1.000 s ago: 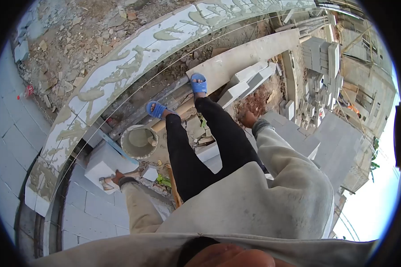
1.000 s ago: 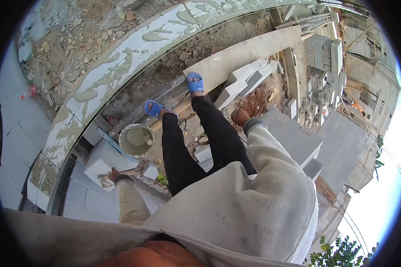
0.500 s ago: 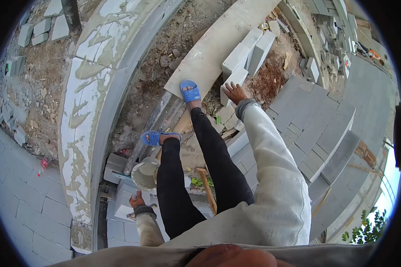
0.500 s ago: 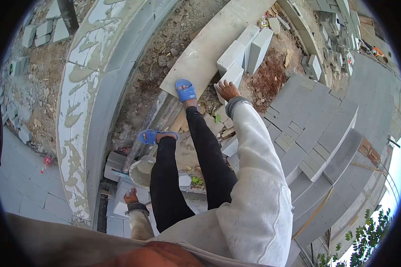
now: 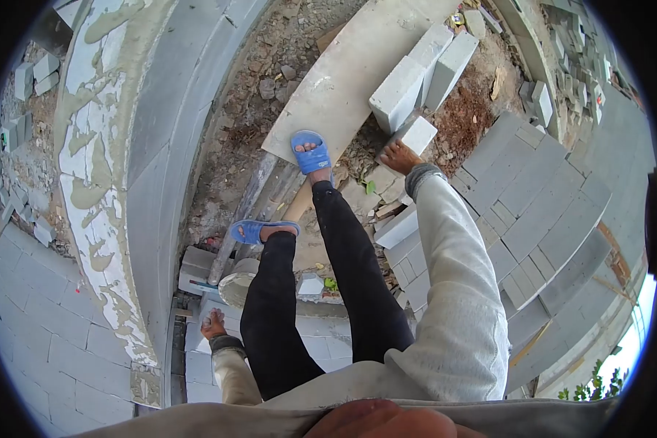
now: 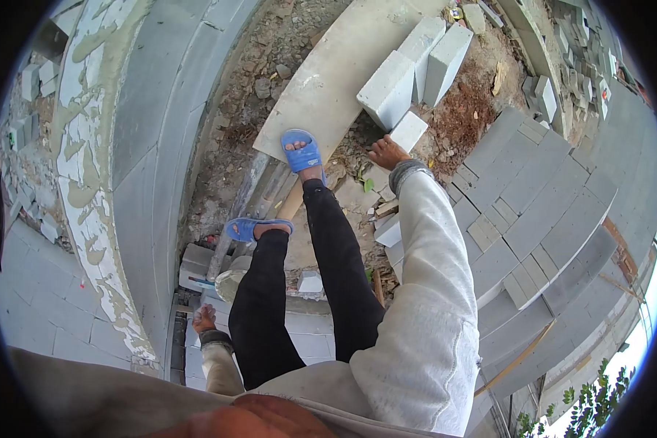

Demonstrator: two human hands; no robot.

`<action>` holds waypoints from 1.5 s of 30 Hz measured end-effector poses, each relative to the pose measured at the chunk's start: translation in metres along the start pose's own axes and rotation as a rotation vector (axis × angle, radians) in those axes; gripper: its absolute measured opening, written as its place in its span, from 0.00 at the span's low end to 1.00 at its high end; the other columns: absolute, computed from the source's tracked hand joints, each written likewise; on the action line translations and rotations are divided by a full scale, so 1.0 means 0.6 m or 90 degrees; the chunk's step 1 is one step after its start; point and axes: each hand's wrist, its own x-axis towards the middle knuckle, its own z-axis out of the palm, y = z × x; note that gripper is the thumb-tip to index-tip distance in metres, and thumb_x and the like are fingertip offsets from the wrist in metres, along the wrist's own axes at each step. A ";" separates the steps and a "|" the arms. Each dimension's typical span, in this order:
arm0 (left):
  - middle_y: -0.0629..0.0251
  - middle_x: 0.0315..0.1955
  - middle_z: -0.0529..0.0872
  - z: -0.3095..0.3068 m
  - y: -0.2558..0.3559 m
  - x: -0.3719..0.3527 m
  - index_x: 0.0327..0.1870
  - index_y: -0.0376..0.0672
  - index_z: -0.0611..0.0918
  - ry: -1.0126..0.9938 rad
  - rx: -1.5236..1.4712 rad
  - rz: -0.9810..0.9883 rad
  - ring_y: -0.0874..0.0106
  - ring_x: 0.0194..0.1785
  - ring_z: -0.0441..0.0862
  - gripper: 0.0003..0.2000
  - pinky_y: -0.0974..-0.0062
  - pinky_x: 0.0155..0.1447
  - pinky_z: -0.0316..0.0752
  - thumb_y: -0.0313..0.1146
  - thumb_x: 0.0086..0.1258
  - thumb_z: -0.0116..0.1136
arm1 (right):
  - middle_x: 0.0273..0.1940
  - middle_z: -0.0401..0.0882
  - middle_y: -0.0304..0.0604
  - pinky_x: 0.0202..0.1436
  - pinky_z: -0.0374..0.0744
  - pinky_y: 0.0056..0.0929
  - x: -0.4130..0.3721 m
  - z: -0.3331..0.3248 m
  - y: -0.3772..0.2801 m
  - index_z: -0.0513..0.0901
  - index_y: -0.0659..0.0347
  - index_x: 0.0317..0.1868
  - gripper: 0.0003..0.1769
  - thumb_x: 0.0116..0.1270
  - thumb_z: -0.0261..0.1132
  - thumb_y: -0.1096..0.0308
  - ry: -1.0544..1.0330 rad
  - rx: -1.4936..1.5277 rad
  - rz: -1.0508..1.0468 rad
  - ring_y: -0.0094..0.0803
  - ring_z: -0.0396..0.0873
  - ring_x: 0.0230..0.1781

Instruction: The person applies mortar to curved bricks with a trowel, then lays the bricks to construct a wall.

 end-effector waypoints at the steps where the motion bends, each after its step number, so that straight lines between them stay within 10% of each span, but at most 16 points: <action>1: 0.61 0.39 0.89 -0.002 0.011 0.007 0.44 0.41 0.85 -0.008 -0.001 0.007 0.68 0.38 0.86 0.11 0.70 0.42 0.77 0.38 0.70 0.61 | 0.40 0.75 0.38 0.55 0.69 0.39 -0.040 -0.002 -0.009 0.78 0.49 0.42 0.07 0.65 0.58 0.64 -0.012 0.006 0.010 0.36 0.74 0.49; 8: 0.63 0.36 0.89 -0.031 0.065 0.066 0.44 0.41 0.85 -0.035 0.006 0.114 0.69 0.37 0.85 0.10 0.71 0.43 0.78 0.36 0.69 0.62 | 0.48 0.71 0.49 0.60 0.66 0.45 -0.308 -0.169 -0.100 0.71 0.60 0.51 0.26 0.50 0.67 0.73 -0.035 0.185 0.241 0.44 0.71 0.54; 10: 0.61 0.34 0.89 0.001 0.113 0.064 0.44 0.38 0.84 -0.044 0.260 0.359 0.68 0.38 0.85 0.12 0.69 0.45 0.79 0.37 0.67 0.65 | 0.47 0.71 0.50 0.61 0.66 0.44 -0.377 -0.261 -0.111 0.71 0.61 0.53 0.34 0.42 0.73 0.70 -0.080 0.292 0.344 0.46 0.71 0.54; 17: 0.46 0.71 0.64 0.303 0.482 -0.484 0.73 0.37 0.60 -0.613 0.366 0.951 0.51 0.73 0.63 0.54 0.54 0.75 0.57 0.49 0.45 0.77 | 0.46 0.73 0.52 0.56 0.73 0.45 -0.592 -0.744 -0.149 0.72 0.63 0.53 0.41 0.31 0.78 0.70 0.027 0.420 0.445 0.51 0.74 0.51; 20: 0.46 0.71 0.60 0.332 0.493 -0.678 0.77 0.42 0.55 -0.572 0.503 1.224 0.47 0.73 0.62 0.59 0.36 0.72 0.52 0.50 0.41 0.78 | 0.51 0.76 0.53 0.62 0.72 0.45 -0.708 -0.971 -0.169 0.73 0.64 0.53 0.41 0.32 0.77 0.70 0.119 0.377 0.371 0.52 0.74 0.56; 23: 0.47 0.63 0.69 0.334 0.469 -0.705 0.73 0.41 0.61 -0.502 0.154 1.322 0.47 0.68 0.67 0.55 0.42 0.71 0.57 0.49 0.40 0.78 | 0.55 0.78 0.52 0.65 0.72 0.45 -0.755 -1.062 -0.175 0.74 0.63 0.54 0.41 0.33 0.77 0.71 0.146 0.432 0.381 0.52 0.75 0.59; 31: 0.55 0.47 0.77 0.110 0.555 -0.863 0.58 0.40 0.73 -0.388 0.150 1.171 0.57 0.53 0.76 0.40 0.57 0.58 0.64 0.38 0.37 0.74 | 0.67 0.67 0.55 0.73 0.63 0.47 -0.850 -1.203 -0.093 0.60 0.64 0.70 0.62 0.33 0.83 0.60 0.038 0.370 0.397 0.53 0.65 0.69; 36: 0.60 0.43 0.76 -0.010 0.544 -0.894 0.56 0.40 0.74 -0.237 0.325 1.114 0.61 0.48 0.76 0.38 0.62 0.52 0.64 0.35 0.36 0.74 | 0.74 0.55 0.58 0.79 0.47 0.55 -0.559 -1.222 -0.181 0.48 0.67 0.76 0.72 0.37 0.82 0.46 -0.017 0.142 -0.040 0.50 0.51 0.77; 42: 0.61 0.43 0.76 -0.143 0.447 -0.838 0.48 0.38 0.77 -0.027 0.424 0.987 0.63 0.48 0.76 0.31 0.63 0.52 0.64 0.35 0.37 0.74 | 0.74 0.51 0.68 0.65 0.74 0.48 -0.314 -1.138 -0.354 0.50 0.73 0.74 0.78 0.31 0.82 0.38 0.040 0.318 -0.206 0.61 0.69 0.66; 45: 0.62 0.40 0.77 -0.208 0.410 -0.805 0.43 0.38 0.78 0.071 0.422 0.942 0.65 0.47 0.76 0.32 0.63 0.51 0.65 0.41 0.33 0.78 | 0.71 0.55 0.73 0.58 0.80 0.40 -0.266 -1.171 -0.446 0.35 0.75 0.75 0.84 0.31 0.83 0.42 0.070 0.243 -0.291 0.58 0.72 0.64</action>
